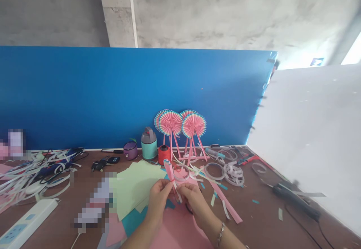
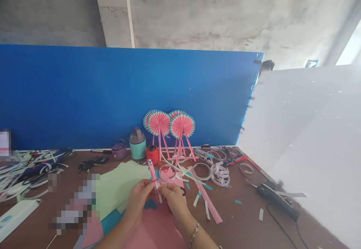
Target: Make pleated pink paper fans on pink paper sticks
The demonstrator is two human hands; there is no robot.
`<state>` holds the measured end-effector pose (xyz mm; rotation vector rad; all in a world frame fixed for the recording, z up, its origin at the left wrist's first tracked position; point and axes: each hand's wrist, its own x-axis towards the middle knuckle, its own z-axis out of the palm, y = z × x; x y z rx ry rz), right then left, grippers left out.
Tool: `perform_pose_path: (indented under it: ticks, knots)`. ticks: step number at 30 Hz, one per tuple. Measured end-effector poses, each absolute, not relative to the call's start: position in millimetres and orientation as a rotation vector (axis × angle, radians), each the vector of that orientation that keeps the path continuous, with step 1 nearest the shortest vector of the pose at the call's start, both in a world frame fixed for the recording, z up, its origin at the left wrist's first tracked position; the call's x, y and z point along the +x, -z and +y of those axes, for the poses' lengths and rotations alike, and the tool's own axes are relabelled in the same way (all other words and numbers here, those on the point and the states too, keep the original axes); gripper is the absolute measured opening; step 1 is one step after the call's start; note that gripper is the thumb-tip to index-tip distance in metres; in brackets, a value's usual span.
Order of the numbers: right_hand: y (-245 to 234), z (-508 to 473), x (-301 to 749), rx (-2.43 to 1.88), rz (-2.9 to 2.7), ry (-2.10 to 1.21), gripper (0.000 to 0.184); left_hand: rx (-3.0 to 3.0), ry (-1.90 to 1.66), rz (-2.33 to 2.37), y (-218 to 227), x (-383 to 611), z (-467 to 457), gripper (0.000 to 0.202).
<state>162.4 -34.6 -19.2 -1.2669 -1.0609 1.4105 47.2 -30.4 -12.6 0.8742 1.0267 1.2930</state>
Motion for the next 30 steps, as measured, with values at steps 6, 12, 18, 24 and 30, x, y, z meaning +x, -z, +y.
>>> perform_pose_path:
  ticks: [6,12,18,24,30]
  knots:
    - [20.0,-34.0,161.9,-1.274,-1.06,-1.402,0.023,0.888,-1.278,1.008,11.4,47.5,-32.2,0.023]
    - [21.2,-35.0,162.1,-1.283,-1.066,-1.391,0.023,0.873,-1.289,1.011,9.5,48.3,-34.0,0.024]
    - [20.3,-34.5,162.3,-1.292,-1.072,-1.402,0.023,0.884,-1.28,1.022,11.9,48.2,-32.9,0.024]
    - [23.7,-33.0,161.6,-1.274,-1.045,-1.396,0.022,0.882,-1.293,1.005,10.3,48.6,-33.9,0.024]
    - [21.7,-34.0,161.5,-1.259,-1.073,-1.406,0.025,0.92,-1.32,1.065,15.4,48.2,-31.7,0.027]
